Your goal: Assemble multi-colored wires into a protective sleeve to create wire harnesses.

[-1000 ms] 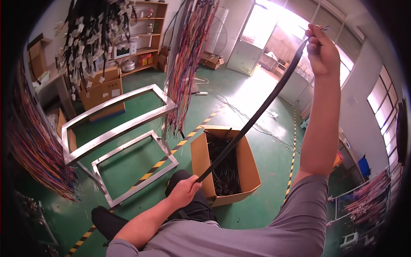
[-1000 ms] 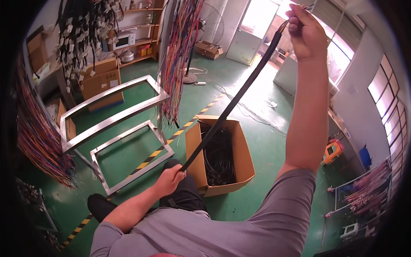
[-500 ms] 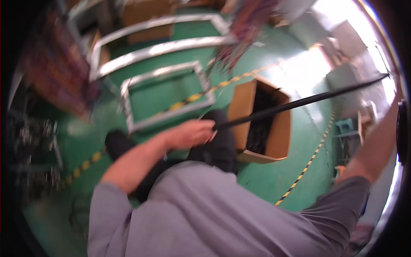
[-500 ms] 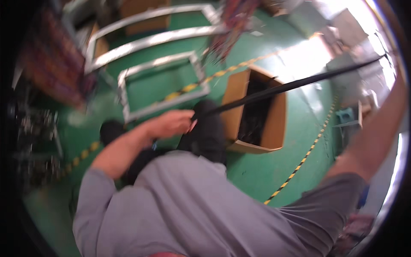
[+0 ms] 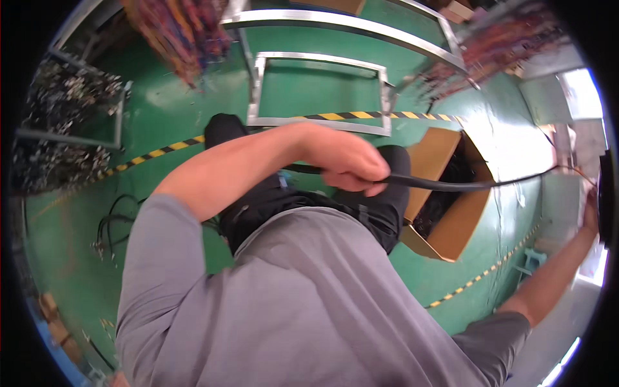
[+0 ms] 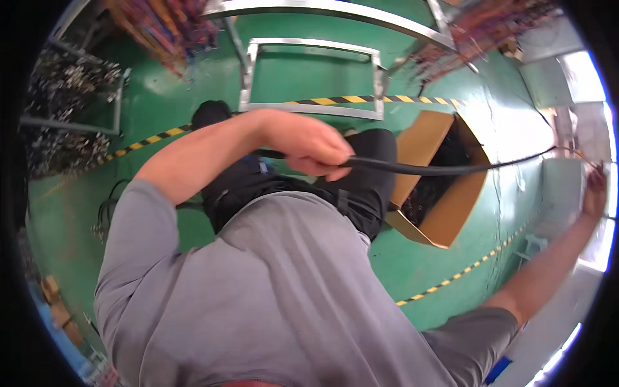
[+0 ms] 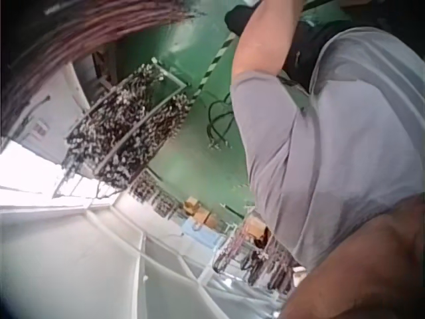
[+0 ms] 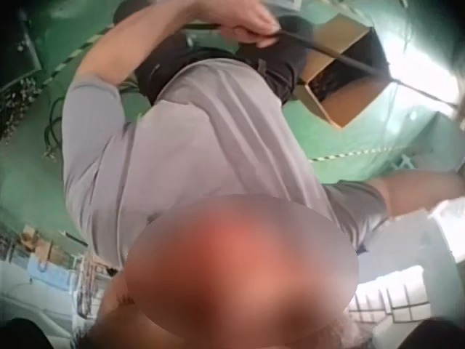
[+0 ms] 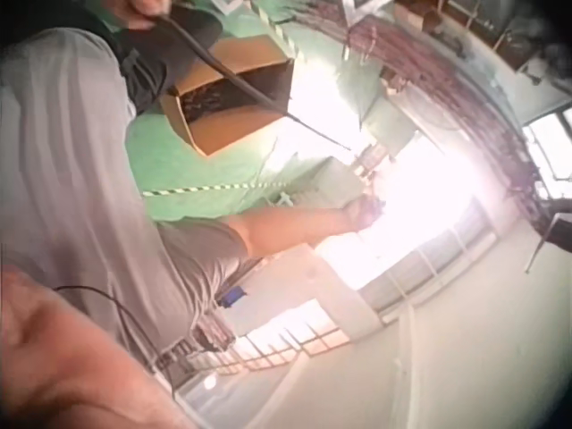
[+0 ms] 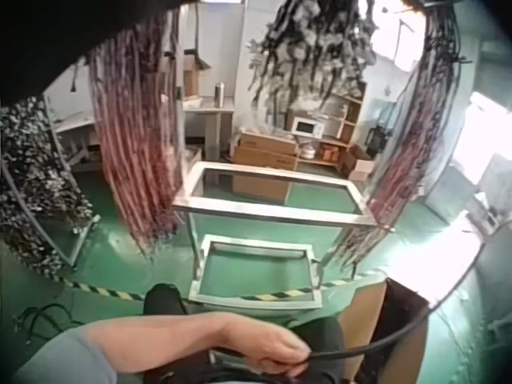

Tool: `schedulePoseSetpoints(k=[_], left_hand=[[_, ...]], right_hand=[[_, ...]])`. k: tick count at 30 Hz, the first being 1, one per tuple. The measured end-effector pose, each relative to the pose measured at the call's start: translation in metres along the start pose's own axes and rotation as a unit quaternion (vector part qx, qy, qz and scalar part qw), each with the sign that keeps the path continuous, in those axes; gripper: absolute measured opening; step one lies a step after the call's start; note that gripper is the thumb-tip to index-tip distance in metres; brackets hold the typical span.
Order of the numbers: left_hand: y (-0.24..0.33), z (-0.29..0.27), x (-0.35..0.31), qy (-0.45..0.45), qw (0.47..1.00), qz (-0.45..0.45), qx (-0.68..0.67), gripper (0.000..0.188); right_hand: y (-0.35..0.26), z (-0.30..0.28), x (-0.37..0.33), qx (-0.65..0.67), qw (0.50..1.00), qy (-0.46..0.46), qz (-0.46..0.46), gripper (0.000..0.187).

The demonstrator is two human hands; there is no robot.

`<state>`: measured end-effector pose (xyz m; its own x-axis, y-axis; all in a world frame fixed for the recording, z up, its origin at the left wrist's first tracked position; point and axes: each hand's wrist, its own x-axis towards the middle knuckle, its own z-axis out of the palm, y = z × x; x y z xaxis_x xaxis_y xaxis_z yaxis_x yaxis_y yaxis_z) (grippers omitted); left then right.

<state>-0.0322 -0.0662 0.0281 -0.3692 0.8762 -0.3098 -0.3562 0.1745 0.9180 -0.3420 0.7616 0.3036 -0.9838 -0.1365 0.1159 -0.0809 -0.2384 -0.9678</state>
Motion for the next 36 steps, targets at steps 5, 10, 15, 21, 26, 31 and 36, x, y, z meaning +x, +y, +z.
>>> schedulePoseSetpoints(k=[5, 10, 15, 21, 26, 31, 36], left_hand=[[-0.019, 0.005, -0.057, 0.031, 0.976, -0.104, 0.188, 0.033], [-0.039, 0.001, -0.104, 0.054, 0.953, -0.228, 0.193, 0.028], [-0.094, 0.002, -0.141, 0.147, 0.925, -0.263, 0.230, 0.023], [-0.113, -0.005, -0.178, 0.161, 0.883, -0.364, 0.251, 0.022], [-0.116, -0.010, -0.192, 0.179, 0.863, -0.393, 0.261, 0.022], [-0.121, -0.001, -0.203, 0.237, 0.840, -0.314, 0.374, 0.031], [-0.153, 0.030, -0.168, 0.458, 0.629, -0.151, 0.610, 0.028]], right_hand=[[0.117, -0.038, -0.100, 0.133, 0.988, -0.005, 0.080, 0.026], [0.373, 0.122, -0.219, -0.281, 0.902, 0.323, 0.055, 0.046], [0.478, 0.269, -0.303, -0.447, 0.888, -0.025, 0.104, 0.084], [0.537, 0.268, -0.325, -0.495, 0.863, -0.039, 0.092, 0.071], [0.525, 0.275, -0.312, -0.631, 0.770, -0.088, -0.026, 0.038], [0.496, 0.282, -0.290, -0.626, 0.762, -0.153, -0.065, 0.031], [0.427, 0.228, -0.289, -0.801, 0.570, -0.147, -0.109, 0.040]])
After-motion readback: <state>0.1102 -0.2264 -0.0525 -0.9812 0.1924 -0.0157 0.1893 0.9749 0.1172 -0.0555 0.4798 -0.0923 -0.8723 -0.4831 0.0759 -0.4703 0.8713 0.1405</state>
